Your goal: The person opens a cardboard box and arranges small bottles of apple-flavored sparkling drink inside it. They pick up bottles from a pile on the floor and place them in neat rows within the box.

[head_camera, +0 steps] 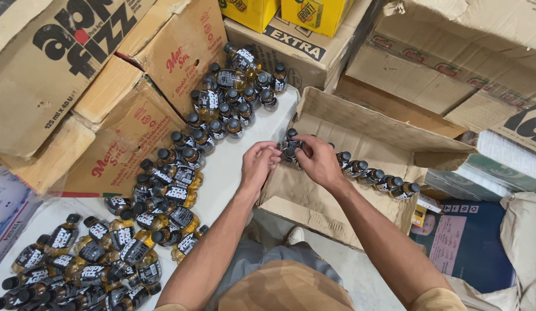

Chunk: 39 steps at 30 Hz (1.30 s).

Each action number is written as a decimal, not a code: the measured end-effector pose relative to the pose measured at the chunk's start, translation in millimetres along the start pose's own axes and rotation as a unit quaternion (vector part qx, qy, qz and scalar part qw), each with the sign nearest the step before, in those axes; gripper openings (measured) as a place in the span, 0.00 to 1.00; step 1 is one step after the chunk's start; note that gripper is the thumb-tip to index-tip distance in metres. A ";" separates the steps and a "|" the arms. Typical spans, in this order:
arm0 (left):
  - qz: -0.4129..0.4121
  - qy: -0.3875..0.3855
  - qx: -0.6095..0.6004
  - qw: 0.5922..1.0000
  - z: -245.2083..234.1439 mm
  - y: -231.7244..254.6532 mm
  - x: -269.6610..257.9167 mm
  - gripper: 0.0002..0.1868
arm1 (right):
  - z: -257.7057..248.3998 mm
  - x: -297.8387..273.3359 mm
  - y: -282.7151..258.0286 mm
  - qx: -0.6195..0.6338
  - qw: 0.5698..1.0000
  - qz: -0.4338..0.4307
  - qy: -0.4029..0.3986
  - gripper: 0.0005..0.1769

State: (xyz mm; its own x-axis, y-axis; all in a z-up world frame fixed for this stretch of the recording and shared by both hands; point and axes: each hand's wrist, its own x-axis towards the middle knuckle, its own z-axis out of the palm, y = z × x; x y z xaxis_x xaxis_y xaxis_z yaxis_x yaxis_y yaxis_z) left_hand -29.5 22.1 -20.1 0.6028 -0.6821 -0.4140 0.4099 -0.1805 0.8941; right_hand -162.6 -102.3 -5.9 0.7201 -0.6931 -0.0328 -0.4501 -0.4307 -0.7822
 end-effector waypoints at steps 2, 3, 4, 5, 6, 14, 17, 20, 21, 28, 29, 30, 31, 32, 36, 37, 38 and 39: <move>0.001 0.024 -0.021 0.999 -14.0 -0.5 7.1 0.14 | 7.6 13.6 -19.4 0.012 0.999 -0.030 -0.006 0.20; 0.001 0.044 -0.041 0.998 -21.0 0.3 11.6 0.13 | 11.2 21.9 -29.6 0.022 0.998 -0.058 -0.009 0.18; 0.003 0.050 -0.042 0.998 -26.6 1.4 13.9 0.13 | 21.9 33.1 -34.0 0.024 0.998 -0.062 -0.013 0.18; -0.004 0.061 -0.057 0.997 -32.3 1.3 15.3 0.13 | 32.9 42.6 -38.2 0.041 0.997 -0.064 -0.018 0.18; -0.011 0.072 -0.071 0.995 -38.1 1.1 16.7 0.12 | 44.2 52.0 -42.4 0.059 0.996 -0.067 -0.023 0.18; -0.006 0.091 -0.095 0.991 -72.7 10.2 24.8 0.17 | 95.8 96.1 -78.2 -0.029 0.995 -0.032 -0.090 0.24; -0.017 0.085 -0.097 0.991 -80.1 21.1 22.3 0.22 | 103.1 104.0 -84.4 -0.062 0.991 -0.003 -0.115 0.27; -0.031 0.069 -0.097 0.992 -83.4 28.6 21.9 0.27 | 108.1 107.1 -85.6 -0.085 0.989 0.015 -0.124 0.26; -0.038 0.057 -0.098 0.993 -83.9 30.3 22.1 0.29 | 109.8 107.6 -85.3 -0.093 0.987 0.020 -0.128 0.25; -0.035 0.024 -0.117 0.992 -89.6 13.8 36.2 0.30 | 114.7 109.0 -75.6 -0.083 0.989 0.020 -0.122 0.26; -0.036 0.023 -0.117 0.992 -90.3 13.3 36.7 0.29 | 112.9 106.3 -78.4 -0.076 0.990 0.018 -0.118 0.25; -0.037 0.022 -0.117 0.992 -90.7 12.8 37.0 0.28 | 110.8 103.3 -81.0 -0.069 0.991 0.016 -0.115 0.25; -0.037 0.020 -0.116 0.992 -91.6 10.6 38.4 0.28 | 110.2 101.2 -80.8 -0.069 0.991 0.017 -0.113 0.25; -0.038 0.023 -0.117 0.992 -92.2 8.3 39.7 0.28 | 109.4 99.1 -80.5 -0.064 0.992 0.013 -0.112 0.24; -0.044 0.031 -0.118 0.992 -90.2 5.0 38.0 0.26 | 98.1 87.1 -84.2 -0.045 0.993 0.013 -0.111 0.24; -0.044 0.030 -0.117 0.992 -88.3 4.1 37.6 0.26 | 98.2 87.1 -78.2 -0.045 0.993 0.014 -0.110 0.24; -0.050 0.033 -0.118 0.991 -86.3 3.2 37.2 0.26 | 98.1 87.2 -72.3 -0.044 0.993 0.005 -0.111 0.24; -0.056 0.037 -0.118 0.991 -84.9 2.0 36.5 0.26 | 98.7 86.9 -66.4 -0.042 0.993 -0.003 -0.112 0.23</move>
State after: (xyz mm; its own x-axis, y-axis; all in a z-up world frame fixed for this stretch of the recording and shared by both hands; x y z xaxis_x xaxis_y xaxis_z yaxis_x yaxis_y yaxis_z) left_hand 51.4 57.0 -48.0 0.5893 -0.6121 -0.5274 0.6206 -0.0751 0.7805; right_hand -18.1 -76.9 -18.2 0.8183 -0.5481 -0.1731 -0.4811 -0.4884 -0.7280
